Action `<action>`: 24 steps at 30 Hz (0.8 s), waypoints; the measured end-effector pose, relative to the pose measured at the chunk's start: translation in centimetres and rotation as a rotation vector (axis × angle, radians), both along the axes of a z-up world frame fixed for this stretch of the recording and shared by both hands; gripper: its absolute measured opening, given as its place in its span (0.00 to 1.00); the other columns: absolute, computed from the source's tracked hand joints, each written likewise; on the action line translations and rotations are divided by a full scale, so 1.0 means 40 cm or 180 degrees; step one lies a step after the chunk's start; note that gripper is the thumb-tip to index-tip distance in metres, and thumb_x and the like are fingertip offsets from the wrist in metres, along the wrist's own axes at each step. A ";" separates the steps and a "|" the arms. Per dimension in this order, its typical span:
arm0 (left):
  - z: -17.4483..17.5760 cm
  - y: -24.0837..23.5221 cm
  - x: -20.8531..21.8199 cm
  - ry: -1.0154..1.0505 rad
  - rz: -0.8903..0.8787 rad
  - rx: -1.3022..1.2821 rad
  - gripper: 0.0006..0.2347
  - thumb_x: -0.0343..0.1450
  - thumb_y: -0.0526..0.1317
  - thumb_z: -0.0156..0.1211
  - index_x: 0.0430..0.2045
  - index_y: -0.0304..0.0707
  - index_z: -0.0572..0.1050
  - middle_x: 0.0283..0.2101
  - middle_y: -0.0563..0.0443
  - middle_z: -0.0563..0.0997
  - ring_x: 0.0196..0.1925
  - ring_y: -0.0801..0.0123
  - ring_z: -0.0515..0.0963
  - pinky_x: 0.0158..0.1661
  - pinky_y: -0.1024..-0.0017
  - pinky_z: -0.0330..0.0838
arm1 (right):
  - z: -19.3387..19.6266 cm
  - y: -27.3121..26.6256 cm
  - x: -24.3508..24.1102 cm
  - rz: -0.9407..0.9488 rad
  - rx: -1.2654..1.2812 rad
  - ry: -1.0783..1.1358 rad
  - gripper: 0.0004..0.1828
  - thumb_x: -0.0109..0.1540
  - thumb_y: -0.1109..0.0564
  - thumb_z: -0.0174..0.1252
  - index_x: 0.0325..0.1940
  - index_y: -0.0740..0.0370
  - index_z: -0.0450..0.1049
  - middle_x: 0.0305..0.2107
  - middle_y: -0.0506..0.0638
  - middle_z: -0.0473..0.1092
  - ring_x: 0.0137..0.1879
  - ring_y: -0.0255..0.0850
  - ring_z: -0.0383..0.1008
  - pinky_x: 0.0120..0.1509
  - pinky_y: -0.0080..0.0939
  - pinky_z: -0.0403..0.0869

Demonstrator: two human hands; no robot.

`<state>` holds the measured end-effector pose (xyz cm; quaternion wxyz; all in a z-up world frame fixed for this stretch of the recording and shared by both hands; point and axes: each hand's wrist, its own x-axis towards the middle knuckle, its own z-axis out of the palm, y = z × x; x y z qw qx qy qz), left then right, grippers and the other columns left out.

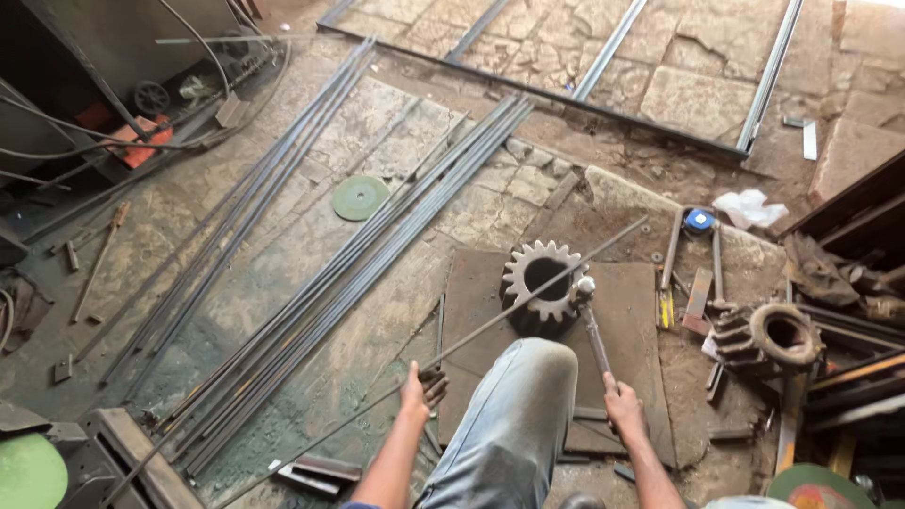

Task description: The person strikes a long thin metal rod against a large metal gear with a hammer while holding the rod against the gear with their other hand.

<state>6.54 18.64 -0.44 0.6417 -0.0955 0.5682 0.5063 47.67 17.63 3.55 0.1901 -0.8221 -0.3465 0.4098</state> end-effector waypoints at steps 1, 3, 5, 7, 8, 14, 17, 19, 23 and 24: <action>0.006 -0.022 -0.015 0.0177 -0.0348 -0.0058 0.25 0.77 0.59 0.45 0.43 0.31 0.76 0.42 0.38 0.86 0.45 0.52 0.85 0.47 0.54 0.79 | -0.002 -0.010 0.002 0.0016 -0.0010 -0.0023 0.33 0.67 0.30 0.46 0.36 0.63 0.75 0.16 0.56 0.71 0.19 0.45 0.73 0.26 0.47 0.69; 0.025 -0.033 -0.059 0.0598 -0.0893 0.0115 0.24 0.76 0.57 0.48 0.39 0.29 0.79 0.39 0.39 0.87 0.42 0.52 0.86 0.44 0.56 0.79 | -0.003 0.006 0.001 0.0066 0.0017 -0.0059 0.35 0.67 0.29 0.46 0.34 0.65 0.76 0.16 0.54 0.71 0.19 0.43 0.73 0.25 0.45 0.70; 0.035 -0.081 -0.116 0.1040 -0.1300 0.0464 0.21 0.74 0.53 0.55 0.34 0.28 0.82 0.34 0.40 0.87 0.39 0.51 0.87 0.39 0.56 0.78 | -0.013 -0.002 0.007 -0.0013 0.0019 0.0036 0.34 0.67 0.30 0.46 0.34 0.64 0.75 0.16 0.53 0.69 0.19 0.44 0.71 0.25 0.47 0.68; 0.054 -0.122 -0.200 0.2120 -0.1442 0.0504 0.17 0.71 0.51 0.61 0.33 0.33 0.83 0.32 0.45 0.85 0.37 0.53 0.86 0.35 0.58 0.74 | -0.021 0.001 0.008 -0.0034 0.0017 0.0084 0.33 0.67 0.30 0.46 0.35 0.63 0.75 0.16 0.53 0.68 0.19 0.44 0.70 0.24 0.47 0.68; 0.069 -0.151 -0.252 0.3003 -0.1731 0.0427 0.17 0.71 0.53 0.60 0.33 0.36 0.84 0.31 0.46 0.86 0.36 0.56 0.86 0.37 0.61 0.75 | -0.024 0.002 0.006 -0.0022 0.0025 0.0076 0.33 0.67 0.30 0.46 0.34 0.63 0.75 0.16 0.53 0.68 0.19 0.44 0.70 0.24 0.47 0.68; 0.128 -0.385 -0.550 0.5959 -0.2969 -0.0344 0.21 0.64 0.62 0.61 0.42 0.53 0.83 0.48 0.52 0.84 0.55 0.57 0.80 0.54 0.61 0.75 | -0.013 0.008 0.002 -0.0065 -0.0032 -0.0004 0.34 0.67 0.29 0.47 0.35 0.62 0.75 0.16 0.53 0.69 0.19 0.44 0.72 0.25 0.47 0.70; 0.063 -0.486 -0.645 0.5866 -0.4099 -0.1012 0.19 0.68 0.63 0.55 0.43 0.57 0.80 0.43 0.51 0.84 0.49 0.60 0.84 0.50 0.59 0.76 | -0.019 -0.001 -0.001 -0.0079 -0.0084 -0.0022 0.34 0.67 0.29 0.46 0.35 0.62 0.75 0.16 0.54 0.70 0.19 0.45 0.73 0.25 0.47 0.70; 0.009 -0.479 -0.676 0.5894 -0.4297 -0.1108 0.18 0.71 0.64 0.51 0.44 0.60 0.78 0.39 0.50 0.84 0.46 0.61 0.86 0.48 0.58 0.77 | -0.019 0.004 0.000 -0.0079 0.0045 -0.0009 0.34 0.66 0.28 0.46 0.35 0.62 0.75 0.16 0.54 0.70 0.20 0.45 0.73 0.25 0.47 0.71; -0.028 -0.428 -0.613 0.5755 -0.3955 -0.1770 0.28 0.74 0.73 0.41 0.35 0.53 0.81 0.33 0.46 0.85 0.42 0.61 0.87 0.45 0.63 0.78 | -0.025 -0.013 -0.009 -0.0005 0.0235 -0.0180 0.33 0.65 0.28 0.47 0.34 0.61 0.76 0.17 0.54 0.72 0.21 0.44 0.75 0.27 0.47 0.71; -0.020 -0.378 -0.565 0.5674 -0.3768 -0.1692 0.28 0.74 0.72 0.41 0.36 0.53 0.81 0.34 0.44 0.85 0.42 0.57 0.86 0.45 0.59 0.77 | -0.022 -0.003 -0.010 0.0029 0.0270 -0.0273 0.33 0.65 0.28 0.47 0.35 0.59 0.76 0.17 0.54 0.73 0.21 0.43 0.75 0.28 0.46 0.71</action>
